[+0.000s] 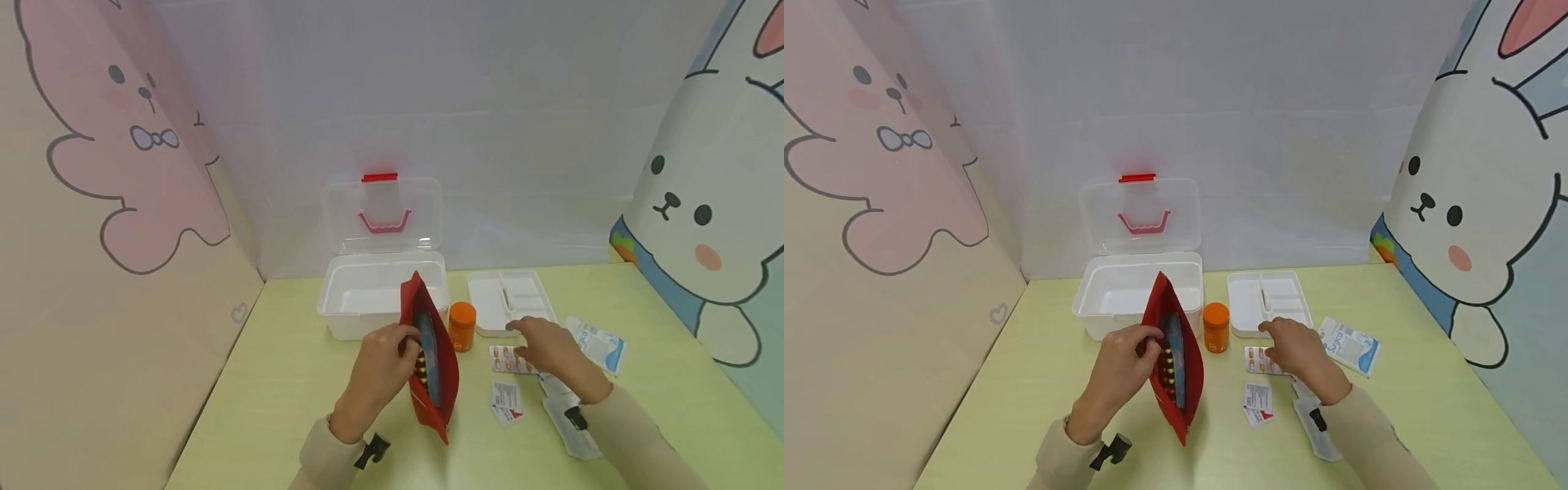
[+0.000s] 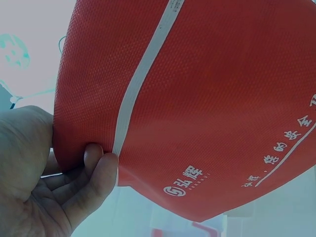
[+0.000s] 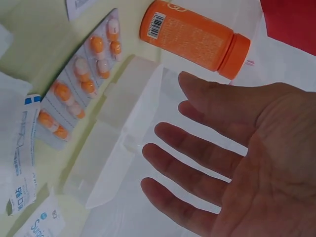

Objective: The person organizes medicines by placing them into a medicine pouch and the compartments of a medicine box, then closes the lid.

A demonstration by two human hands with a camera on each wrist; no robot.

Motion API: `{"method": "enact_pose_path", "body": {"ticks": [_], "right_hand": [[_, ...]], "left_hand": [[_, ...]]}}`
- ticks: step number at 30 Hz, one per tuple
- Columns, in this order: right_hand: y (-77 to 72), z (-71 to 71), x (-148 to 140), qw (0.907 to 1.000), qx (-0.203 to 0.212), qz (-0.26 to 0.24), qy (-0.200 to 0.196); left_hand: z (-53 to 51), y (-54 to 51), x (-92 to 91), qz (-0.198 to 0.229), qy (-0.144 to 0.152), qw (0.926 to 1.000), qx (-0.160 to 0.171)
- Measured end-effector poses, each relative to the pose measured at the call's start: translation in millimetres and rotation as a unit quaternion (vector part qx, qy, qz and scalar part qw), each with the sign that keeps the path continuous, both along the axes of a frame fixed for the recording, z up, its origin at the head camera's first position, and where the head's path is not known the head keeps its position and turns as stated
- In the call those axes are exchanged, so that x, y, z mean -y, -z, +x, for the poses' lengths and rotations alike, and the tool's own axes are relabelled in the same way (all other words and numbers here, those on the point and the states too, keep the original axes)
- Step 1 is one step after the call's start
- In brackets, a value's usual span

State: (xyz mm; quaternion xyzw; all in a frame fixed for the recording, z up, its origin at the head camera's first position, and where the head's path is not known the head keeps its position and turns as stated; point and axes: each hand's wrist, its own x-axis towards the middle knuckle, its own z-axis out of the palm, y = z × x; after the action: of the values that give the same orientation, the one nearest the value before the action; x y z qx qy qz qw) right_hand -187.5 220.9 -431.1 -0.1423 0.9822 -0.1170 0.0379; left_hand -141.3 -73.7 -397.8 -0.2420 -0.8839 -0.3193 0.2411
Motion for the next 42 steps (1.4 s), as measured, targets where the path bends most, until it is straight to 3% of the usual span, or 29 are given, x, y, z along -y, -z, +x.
{"method": "enact_pose_path", "body": {"ticks": [8,13,24,42], "right_hand": [[17.4,-7.4,-4.3,0.999,0.045,0.006,-0.003],[31.4,-10.7,-6.8,0.9997,0.018,0.006,-0.016],[47.2,-13.2,-8.2,0.9971,-0.048,-0.008,-0.058],[55.4,-16.8,-11.2,0.997,-0.049,-0.002,-0.06]], "left_hand": [[0.9,-0.3,0.7,0.006,0.004,1.0,0.006],[0.9,-0.5,1.3,0.006,0.005,0.9999,0.01],[0.3,0.0,2.2,0.007,0.007,0.9999,0.01],[1.4,-0.2,3.4,0.01,-0.002,0.9999,0.011]]}}
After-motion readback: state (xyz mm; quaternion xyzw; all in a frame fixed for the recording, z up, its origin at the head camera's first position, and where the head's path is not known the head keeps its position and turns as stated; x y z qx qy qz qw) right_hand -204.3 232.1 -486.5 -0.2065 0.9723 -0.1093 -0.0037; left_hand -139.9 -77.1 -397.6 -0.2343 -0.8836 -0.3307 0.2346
